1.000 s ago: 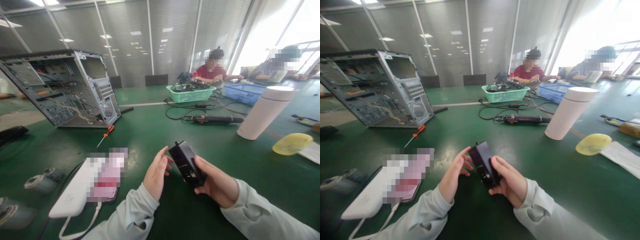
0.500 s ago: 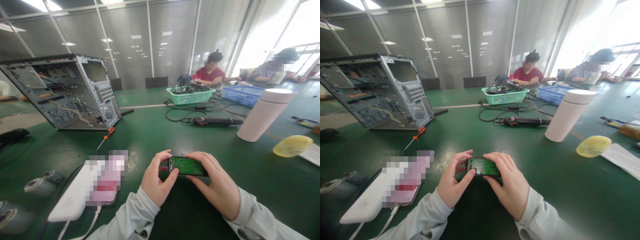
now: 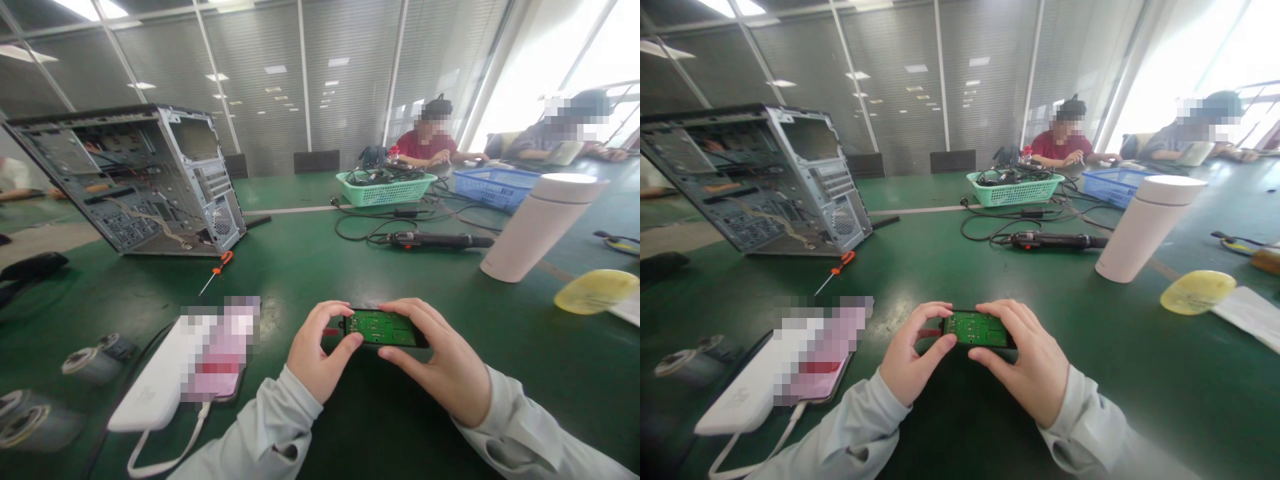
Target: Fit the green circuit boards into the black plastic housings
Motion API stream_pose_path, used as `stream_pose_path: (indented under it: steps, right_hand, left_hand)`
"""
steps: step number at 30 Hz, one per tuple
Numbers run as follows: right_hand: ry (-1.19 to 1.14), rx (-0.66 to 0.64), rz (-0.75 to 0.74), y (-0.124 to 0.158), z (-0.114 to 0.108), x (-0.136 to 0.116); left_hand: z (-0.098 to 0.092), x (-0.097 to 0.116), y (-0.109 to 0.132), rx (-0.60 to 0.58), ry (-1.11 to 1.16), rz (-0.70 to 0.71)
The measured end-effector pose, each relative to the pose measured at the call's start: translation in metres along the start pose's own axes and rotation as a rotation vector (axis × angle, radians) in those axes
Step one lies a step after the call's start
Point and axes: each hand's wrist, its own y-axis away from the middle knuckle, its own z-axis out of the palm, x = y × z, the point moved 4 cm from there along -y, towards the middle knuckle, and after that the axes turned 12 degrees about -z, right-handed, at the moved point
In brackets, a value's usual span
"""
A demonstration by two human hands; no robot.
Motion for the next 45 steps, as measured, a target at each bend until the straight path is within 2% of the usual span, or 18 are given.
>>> stream_pose_path:
  steps: [12, 20, 23, 27, 31, 33, 35, 38, 42, 45]
  right_hand:
    - [0.030, -0.030, 0.007, 0.001, 0.002, -0.002]
    - [0.130, -0.063, -0.080, -0.001, -0.004, -0.010]
    - [0.139, -0.078, -0.103, -0.002, -0.005, -0.009]
    - [0.104, -0.037, -0.057, -0.001, -0.005, 0.001]
    - [0.048, -0.007, 0.050, 0.003, -0.003, 0.017]
    - [-0.016, -0.042, 0.125, 0.005, -0.001, 0.023]
    - [-0.078, -0.100, 0.177, 0.005, 0.000, 0.025]
    - [-0.120, -0.161, 0.180, 0.004, 0.002, 0.021]
    - [-0.118, -0.139, 0.167, 0.003, 0.002, 0.017]
    - [-0.057, -0.066, 0.247, 0.001, -0.003, 0.022]
  left_hand:
    - [-0.002, 0.013, 0.008, 0.053, -0.084, 0.185]
    - [0.000, 0.025, 0.010, 0.057, -0.444, 0.336]
    - [0.001, 0.024, 0.009, 0.054, -0.505, 0.348]
    - [-0.002, 0.025, 0.011, 0.078, -0.474, 0.327]
    - [-0.008, 0.022, 0.009, 0.136, -0.214, 0.203]
    - [-0.011, 0.013, 0.003, 0.160, 0.051, 0.041]
    - [-0.009, -0.001, -0.003, 0.169, 0.359, -0.182]
    - [0.000, -0.015, -0.010, 0.088, 0.686, -0.407]
    - [0.009, -0.018, -0.011, -0.019, 0.875, -0.527]
    - [0.010, -0.019, -0.009, -0.093, 0.952, -0.596]
